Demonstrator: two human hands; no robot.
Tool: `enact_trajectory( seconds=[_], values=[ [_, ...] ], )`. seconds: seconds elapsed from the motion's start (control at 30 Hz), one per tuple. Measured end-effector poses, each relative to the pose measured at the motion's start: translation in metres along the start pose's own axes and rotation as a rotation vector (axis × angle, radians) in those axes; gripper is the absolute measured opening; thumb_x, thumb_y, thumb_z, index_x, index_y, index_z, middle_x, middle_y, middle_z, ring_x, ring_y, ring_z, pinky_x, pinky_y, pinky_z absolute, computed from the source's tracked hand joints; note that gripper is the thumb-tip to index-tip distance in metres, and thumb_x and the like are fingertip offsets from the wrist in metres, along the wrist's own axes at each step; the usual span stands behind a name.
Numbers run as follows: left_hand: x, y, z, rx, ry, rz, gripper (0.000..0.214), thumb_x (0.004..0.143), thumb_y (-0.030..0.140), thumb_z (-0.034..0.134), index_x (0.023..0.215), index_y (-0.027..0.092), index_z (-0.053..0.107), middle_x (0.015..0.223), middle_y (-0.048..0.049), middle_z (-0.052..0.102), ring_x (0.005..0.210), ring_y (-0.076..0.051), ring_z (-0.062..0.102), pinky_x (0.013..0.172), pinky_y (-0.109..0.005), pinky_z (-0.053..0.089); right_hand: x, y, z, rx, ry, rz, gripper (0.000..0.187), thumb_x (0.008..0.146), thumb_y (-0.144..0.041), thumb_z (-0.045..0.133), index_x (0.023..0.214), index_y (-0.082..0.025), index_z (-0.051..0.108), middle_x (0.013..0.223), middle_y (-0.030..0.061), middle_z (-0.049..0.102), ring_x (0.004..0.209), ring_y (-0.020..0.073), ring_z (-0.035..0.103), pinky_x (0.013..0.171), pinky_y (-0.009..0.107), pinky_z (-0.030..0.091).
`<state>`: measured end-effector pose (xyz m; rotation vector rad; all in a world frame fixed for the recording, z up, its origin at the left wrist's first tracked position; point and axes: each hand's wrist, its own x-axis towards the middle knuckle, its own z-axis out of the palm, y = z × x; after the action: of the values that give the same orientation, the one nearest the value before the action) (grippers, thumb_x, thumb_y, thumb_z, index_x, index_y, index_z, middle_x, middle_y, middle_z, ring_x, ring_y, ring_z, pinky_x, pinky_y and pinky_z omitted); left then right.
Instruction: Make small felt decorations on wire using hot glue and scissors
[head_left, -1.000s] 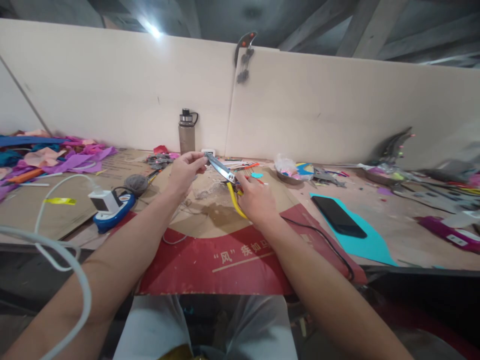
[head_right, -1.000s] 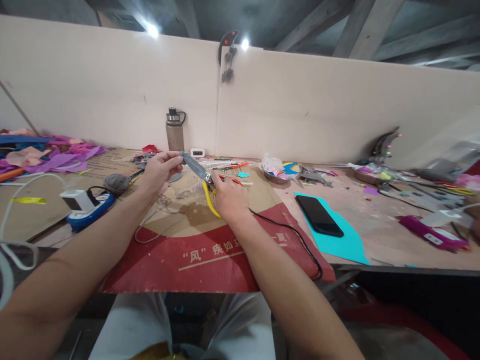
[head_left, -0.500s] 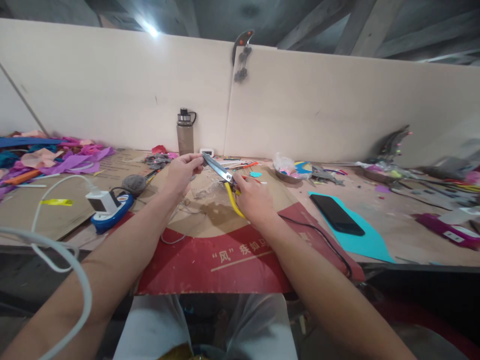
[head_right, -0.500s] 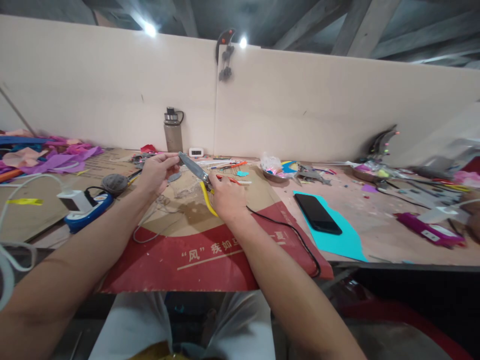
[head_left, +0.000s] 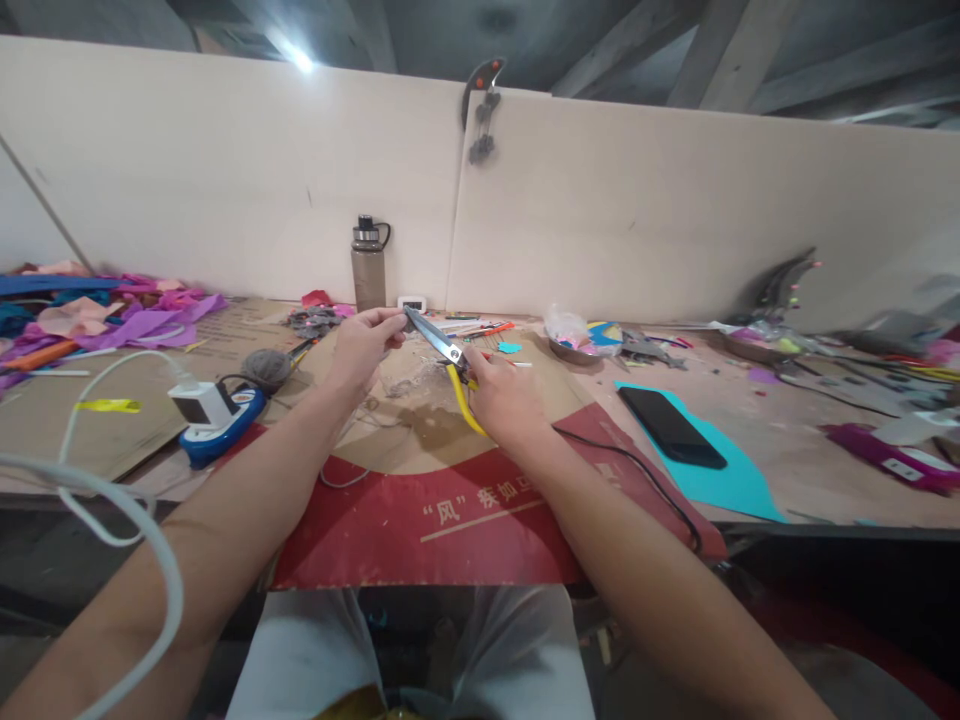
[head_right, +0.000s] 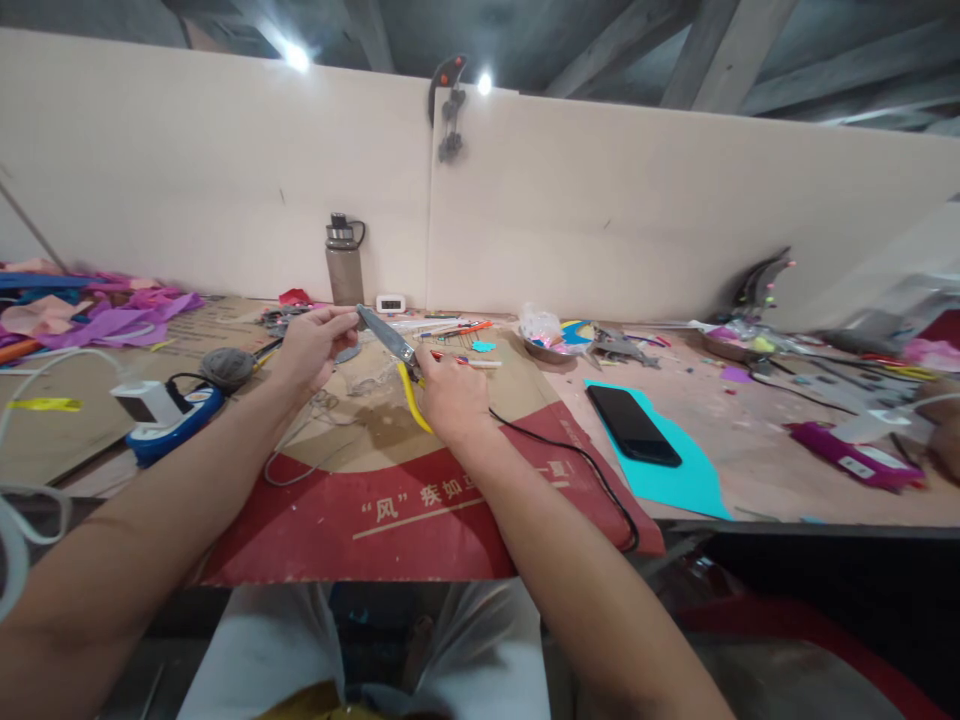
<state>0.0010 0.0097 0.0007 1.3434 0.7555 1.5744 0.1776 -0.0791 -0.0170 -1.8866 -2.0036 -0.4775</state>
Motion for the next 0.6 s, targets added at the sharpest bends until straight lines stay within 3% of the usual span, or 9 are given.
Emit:
enact_trajectory(
  seconds=[0.17,0.4,0.5,0.6],
  values=[
    [0.002,-0.002,-0.002,-0.143,-0.039,-0.093,0.014,0.061,0.021,0.075,0.069,0.013,0.069,0.061,-0.0012,0.059,0.051,-0.005,0.048,0.051,-0.019,0.041,0.003,0.004,0.010,0.174,-0.030,0.021,0.034,0.085,-0.024,0.042,0.116,-0.027,0.056,0.087,0.0060,0.070,0.077,0.0218,0.063,0.068,0.029,0.041],
    [0.007,-0.007,-0.006,-0.168,-0.045,-0.122,0.015,0.060,0.020,0.075,0.072,0.013,0.069,0.065,-0.0015,0.060,0.051,-0.005,0.047,0.049,-0.019,0.040,0.008,0.011,0.020,0.529,0.110,-0.062,0.035,0.084,-0.026,0.043,0.117,-0.021,0.054,0.100,0.0052,0.068,0.088,0.0178,0.061,0.076,0.026,0.043],
    [0.008,-0.008,-0.007,-0.144,-0.035,-0.119,0.016,0.060,0.020,0.075,0.073,0.014,0.069,0.064,-0.0014,0.060,0.051,-0.005,0.047,0.050,-0.020,0.041,0.009,0.011,0.019,0.522,0.122,-0.068,0.035,0.084,-0.026,0.043,0.117,-0.021,0.052,0.102,0.0056,0.067,0.087,0.0180,0.060,0.076,0.027,0.042],
    [0.007,-0.007,-0.007,-0.129,-0.032,-0.119,0.016,0.060,0.021,0.075,0.072,0.013,0.068,0.059,-0.0001,0.057,0.049,-0.005,0.047,0.050,-0.019,0.041,0.008,0.009,0.018,0.375,0.106,-0.037,0.035,0.084,-0.025,0.043,0.117,-0.023,0.053,0.101,0.0073,0.065,0.085,0.0208,0.060,0.072,0.029,0.041]
  ],
)
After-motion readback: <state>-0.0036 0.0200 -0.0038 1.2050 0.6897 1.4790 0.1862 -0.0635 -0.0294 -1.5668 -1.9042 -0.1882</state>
